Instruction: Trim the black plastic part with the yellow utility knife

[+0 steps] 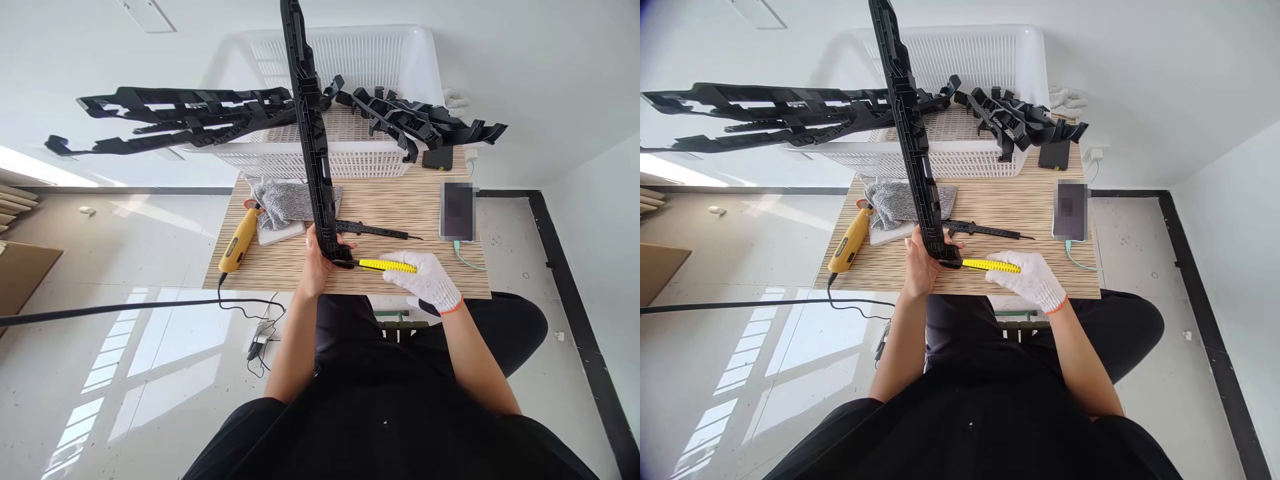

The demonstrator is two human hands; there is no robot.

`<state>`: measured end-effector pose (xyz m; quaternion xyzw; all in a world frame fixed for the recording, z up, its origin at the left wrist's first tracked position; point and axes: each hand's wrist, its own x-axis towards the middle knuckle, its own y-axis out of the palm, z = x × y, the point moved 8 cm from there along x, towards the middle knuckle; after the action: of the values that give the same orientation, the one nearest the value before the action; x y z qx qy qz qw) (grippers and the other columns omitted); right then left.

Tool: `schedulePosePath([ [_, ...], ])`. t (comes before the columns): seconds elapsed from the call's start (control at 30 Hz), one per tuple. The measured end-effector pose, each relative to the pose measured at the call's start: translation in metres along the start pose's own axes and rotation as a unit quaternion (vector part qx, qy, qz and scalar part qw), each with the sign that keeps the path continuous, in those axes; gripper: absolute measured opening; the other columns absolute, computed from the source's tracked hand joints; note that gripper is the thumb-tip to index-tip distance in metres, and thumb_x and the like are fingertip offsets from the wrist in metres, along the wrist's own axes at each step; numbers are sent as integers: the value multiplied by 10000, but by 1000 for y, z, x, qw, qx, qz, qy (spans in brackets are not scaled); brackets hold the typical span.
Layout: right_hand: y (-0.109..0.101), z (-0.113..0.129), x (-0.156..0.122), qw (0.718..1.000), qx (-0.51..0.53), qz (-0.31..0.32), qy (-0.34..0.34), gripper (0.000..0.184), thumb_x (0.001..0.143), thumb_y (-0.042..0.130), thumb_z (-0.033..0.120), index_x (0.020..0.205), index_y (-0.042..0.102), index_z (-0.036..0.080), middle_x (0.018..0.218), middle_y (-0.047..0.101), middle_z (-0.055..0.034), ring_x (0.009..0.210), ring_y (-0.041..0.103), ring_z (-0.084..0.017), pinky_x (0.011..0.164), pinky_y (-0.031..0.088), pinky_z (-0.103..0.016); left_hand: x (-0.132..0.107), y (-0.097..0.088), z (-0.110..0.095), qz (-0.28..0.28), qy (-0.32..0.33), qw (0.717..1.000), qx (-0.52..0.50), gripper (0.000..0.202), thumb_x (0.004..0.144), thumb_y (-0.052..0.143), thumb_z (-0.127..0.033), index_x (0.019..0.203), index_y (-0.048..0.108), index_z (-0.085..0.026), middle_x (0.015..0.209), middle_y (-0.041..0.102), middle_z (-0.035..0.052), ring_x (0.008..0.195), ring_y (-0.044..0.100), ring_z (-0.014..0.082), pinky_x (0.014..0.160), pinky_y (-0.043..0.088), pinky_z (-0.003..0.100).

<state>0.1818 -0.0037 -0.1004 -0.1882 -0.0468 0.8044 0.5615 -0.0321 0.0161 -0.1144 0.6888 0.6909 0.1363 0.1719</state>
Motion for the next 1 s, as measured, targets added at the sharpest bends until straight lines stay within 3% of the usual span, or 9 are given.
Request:
schedulePosePath([
  [0.13, -5, 5, 1, 999, -16, -40, -21, 488, 819, 751, 518, 1220, 756, 241, 1044, 779, -63, 802, 732, -189, 745, 607, -320, 0, -1, 1, 6, 1, 1000, 2, 671, 810, 566, -804, 1270, 481, -323, 967, 617, 1, 915, 707, 191, 674, 633, 301],
  [0.33, 0, 1, 1, 1000, -23, -13, -6, 474, 815, 757, 513, 1224, 754, 272, 1047, 781, -46, 792, 734, -183, 737, 602, -314, 1, 1, 1, 6, 1, 1000, 0, 663, 818, 552, -804, 1255, 475, -312, 989, 643, 5, 959, 714, 202, 706, 635, 323],
  [0.5, -1, 5, 1, 999, -27, -8, -29, 450, 811, 769, 501, 1195, 766, 266, 1144, 765, -49, 937, 734, -205, 865, 596, -335, 0, 1, 0, 4, 5, 1000, 13, 642, 839, 529, -797, 1245, 477, -304, 977, 635, 9, 941, 719, 208, 656, 622, 300],
  [0.6, -3, 4, -1, 999, 5, -32, -18, 483, 830, 742, 522, 1232, 749, 253, 1071, 777, -52, 831, 735, -192, 773, 608, -325, 1, 1, 1, 1, -4, 1000, 17, 645, 817, 537, -815, 1200, 490, -298, 954, 635, 11, 924, 720, 220, 624, 618, 308],
  [0.67, 0, 4, -1, 1000, 9, -11, -10, 480, 810, 763, 508, 1216, 759, 253, 1050, 779, -54, 791, 731, -189, 715, 604, -312, 1, 1, 1, -2, -6, 1000, 19, 649, 805, 551, -817, 1179, 495, -290, 944, 633, 9, 911, 720, 220, 624, 622, 318],
  [0.93, -1, -2, 1, 1000, 11, -3, 3, 501, 808, 771, 488, 1246, 744, 244, 1017, 782, -59, 797, 727, -182, 665, 580, -281, 2, 1, 1, -1, -2, 1000, 23, 597, 845, 544, -779, 1160, 493, -274, 958, 620, 13, 922, 713, 213, 625, 621, 300],
  [1.0, -5, -1, 2, 1000, 14, -27, -2, 495, 810, 767, 499, 1232, 750, 241, 1015, 781, -58, 813, 725, -181, 689, 584, -284, 3, 0, 1, -4, -2, 1000, 24, 594, 845, 552, -772, 1157, 497, -270, 965, 616, 12, 897, 714, 205, 598, 618, 291],
])
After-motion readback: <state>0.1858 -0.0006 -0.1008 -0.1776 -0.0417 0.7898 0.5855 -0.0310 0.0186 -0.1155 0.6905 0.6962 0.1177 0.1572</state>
